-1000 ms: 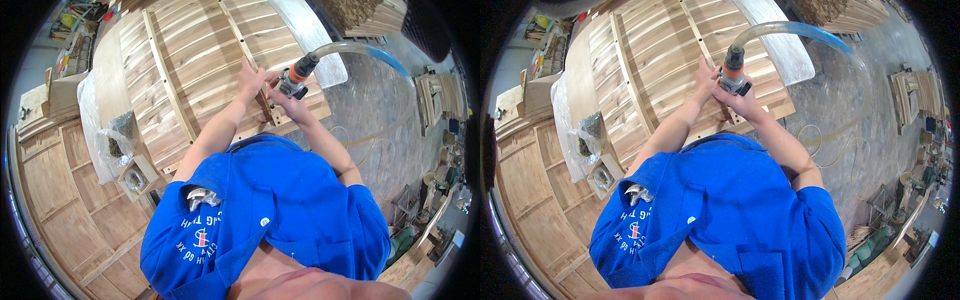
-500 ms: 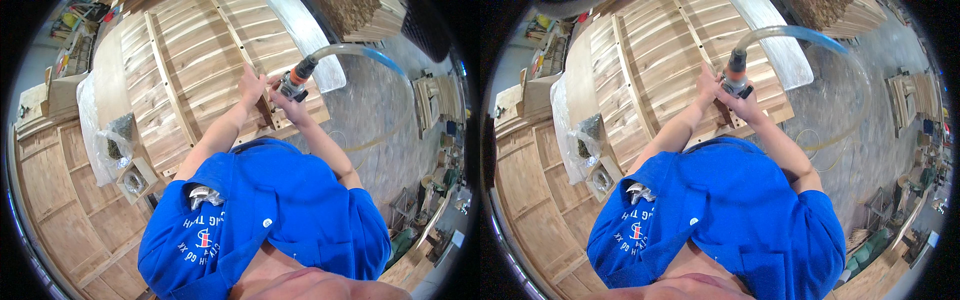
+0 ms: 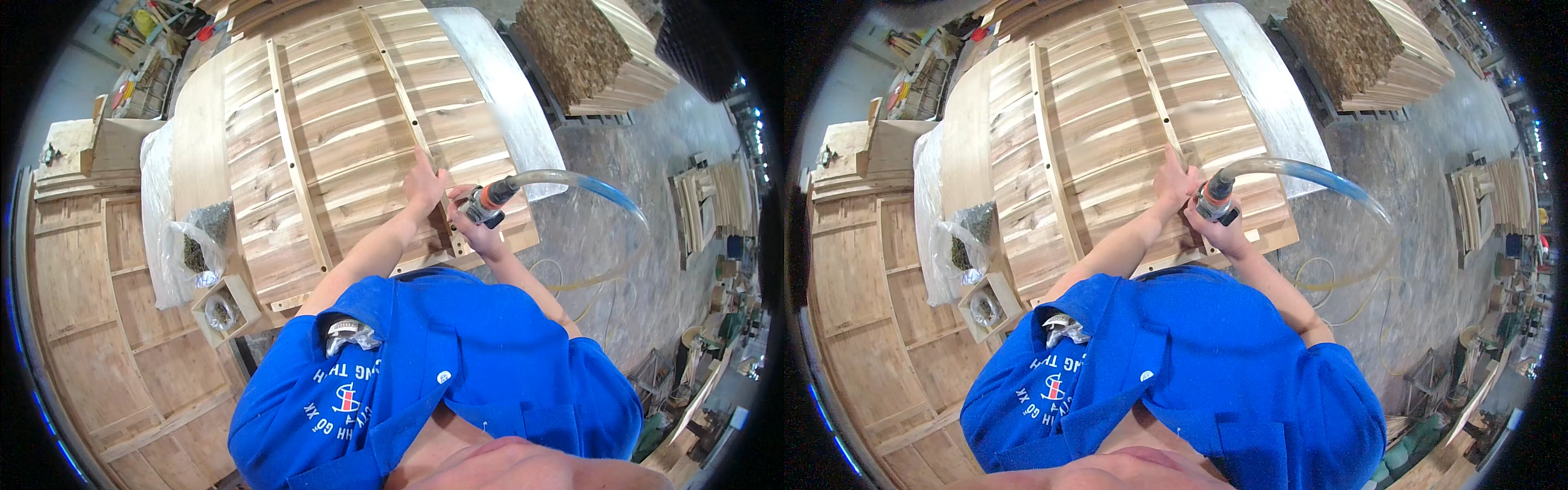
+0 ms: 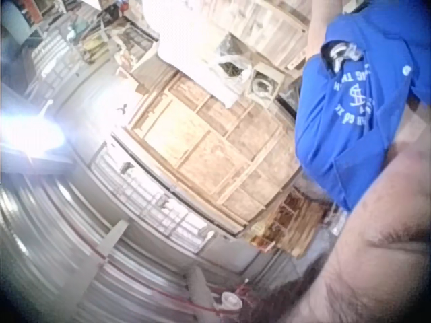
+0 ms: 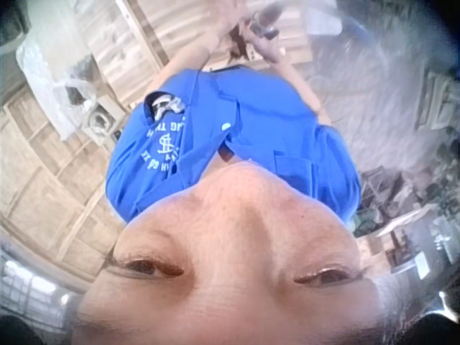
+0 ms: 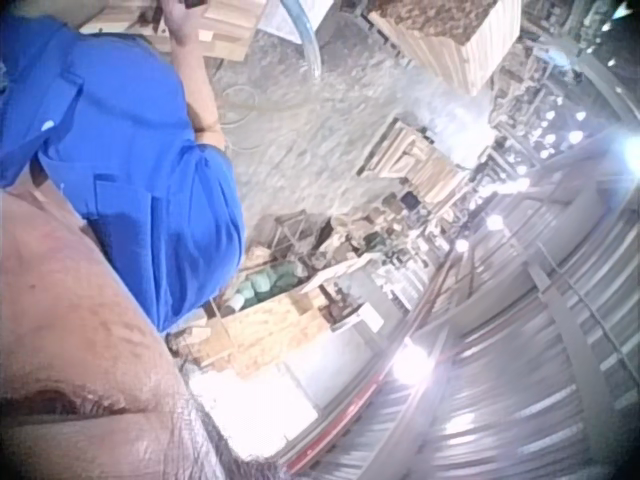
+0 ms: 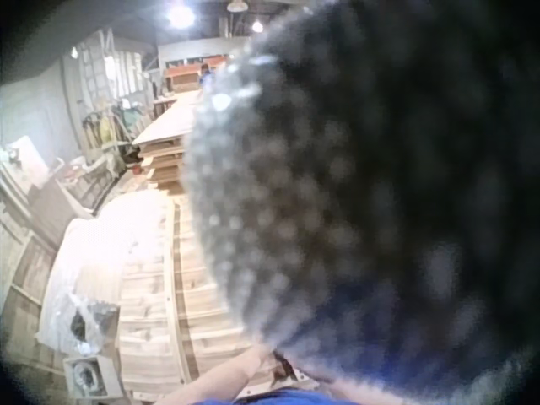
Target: The person uses a pneumatic screwdriver to drive screws into a wooden panel, then lifts and stacks the panel with others. The person repeats the screwing process on another panel.
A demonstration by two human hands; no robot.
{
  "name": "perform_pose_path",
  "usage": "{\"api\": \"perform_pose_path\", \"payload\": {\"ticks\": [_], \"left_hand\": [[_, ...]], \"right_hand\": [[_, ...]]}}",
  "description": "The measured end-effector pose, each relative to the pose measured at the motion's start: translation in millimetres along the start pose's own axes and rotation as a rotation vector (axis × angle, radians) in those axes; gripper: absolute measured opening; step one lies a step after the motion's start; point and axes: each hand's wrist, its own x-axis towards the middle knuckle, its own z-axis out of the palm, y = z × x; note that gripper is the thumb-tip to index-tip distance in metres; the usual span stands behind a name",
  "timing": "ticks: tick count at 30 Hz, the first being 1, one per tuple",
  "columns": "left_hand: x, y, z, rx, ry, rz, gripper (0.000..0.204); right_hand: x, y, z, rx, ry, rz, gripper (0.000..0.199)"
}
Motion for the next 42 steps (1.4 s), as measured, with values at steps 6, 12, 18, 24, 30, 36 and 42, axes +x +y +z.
{"api": "perform_pose_path", "payload": {"ticks": [6,12,18,24,30,36,42], "left_hand": [[-3.6,3.5,-3.3,0.014,-0.017,0.029,0.076],[-4.8,-0.4,-0.2,-0.091,0.013,0.069,0.072],[1.8,-63.2,-13.7,-1.73,-0.37,-0.682,0.017],[-48.8,-100.1,-47.4,-1.651,-0.454,-0.604,0.015],[-76.3,-114.2,-81.9,-1.681,-0.452,-0.498,0.023],[-93.6,-97.4,-121.6,-1.694,-0.509,-0.394,0.014],[-117.7,-109.9,-165.6,-1.824,-0.425,-0.3,0.009]], "right_hand": [[-5.9,-4.7,-0.7,0.162,0.006,0.055,0.027],[-10.9,-9.5,4.3,-0.036,0.006,0.013,0.026],[-5.9,-34.4,0.2,0.022,-0.053,0.144,0.037],[-11.0,-23.8,-0.9,0.076,0.022,0.12,0.033],[-7.3,-68.3,26.4,0.201,-0.128,-0.016,0.041],[7.8,-93.9,78.1,0.452,-0.194,-0.435,0.049],[8.6,-109.2,132.5,0.49,-0.238,-0.54,0.045]]}}
